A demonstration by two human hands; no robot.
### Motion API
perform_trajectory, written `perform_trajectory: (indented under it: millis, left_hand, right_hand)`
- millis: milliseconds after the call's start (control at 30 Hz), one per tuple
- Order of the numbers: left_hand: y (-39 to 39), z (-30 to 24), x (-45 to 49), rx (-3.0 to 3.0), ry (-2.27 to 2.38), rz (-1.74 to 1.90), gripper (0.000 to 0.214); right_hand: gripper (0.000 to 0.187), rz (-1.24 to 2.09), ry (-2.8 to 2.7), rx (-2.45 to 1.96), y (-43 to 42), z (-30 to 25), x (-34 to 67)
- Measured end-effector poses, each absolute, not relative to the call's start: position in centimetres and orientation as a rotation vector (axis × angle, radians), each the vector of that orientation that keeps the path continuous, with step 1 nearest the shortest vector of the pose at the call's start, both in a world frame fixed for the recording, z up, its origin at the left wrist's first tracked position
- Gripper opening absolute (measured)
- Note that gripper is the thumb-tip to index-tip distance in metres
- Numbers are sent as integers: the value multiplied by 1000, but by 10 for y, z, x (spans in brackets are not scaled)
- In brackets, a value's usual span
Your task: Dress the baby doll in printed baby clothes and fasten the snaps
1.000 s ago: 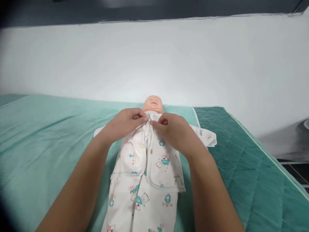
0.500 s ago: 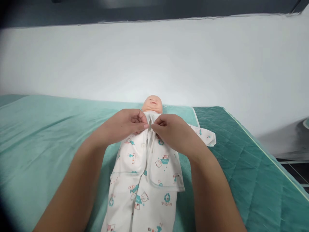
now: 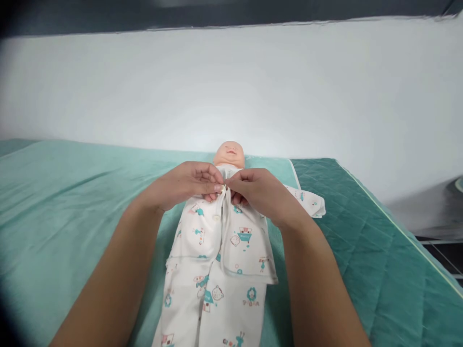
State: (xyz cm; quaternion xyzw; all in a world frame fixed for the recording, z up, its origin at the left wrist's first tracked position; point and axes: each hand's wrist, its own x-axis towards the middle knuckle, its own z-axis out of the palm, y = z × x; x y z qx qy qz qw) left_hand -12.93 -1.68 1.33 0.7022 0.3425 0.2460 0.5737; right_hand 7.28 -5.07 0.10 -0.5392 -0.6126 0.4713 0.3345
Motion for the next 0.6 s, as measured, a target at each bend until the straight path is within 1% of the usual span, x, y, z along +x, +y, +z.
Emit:
perform_trajectory:
  millis: [200, 367, 600]
  left_hand:
    - [-17, 14, -128, 1623, 797, 578, 12]
    - [-17, 11, -126, 1618, 807, 573, 14]
    - [-20, 15, -128, 1746, 835, 511, 15]
  right_hand:
    - [25, 1190, -1618, -1445, -51, 1, 72]
    - [30, 1213, -1600, -1409, -51, 2, 71]
    - [25, 1248, -1546, -1356, -50, 0, 70]
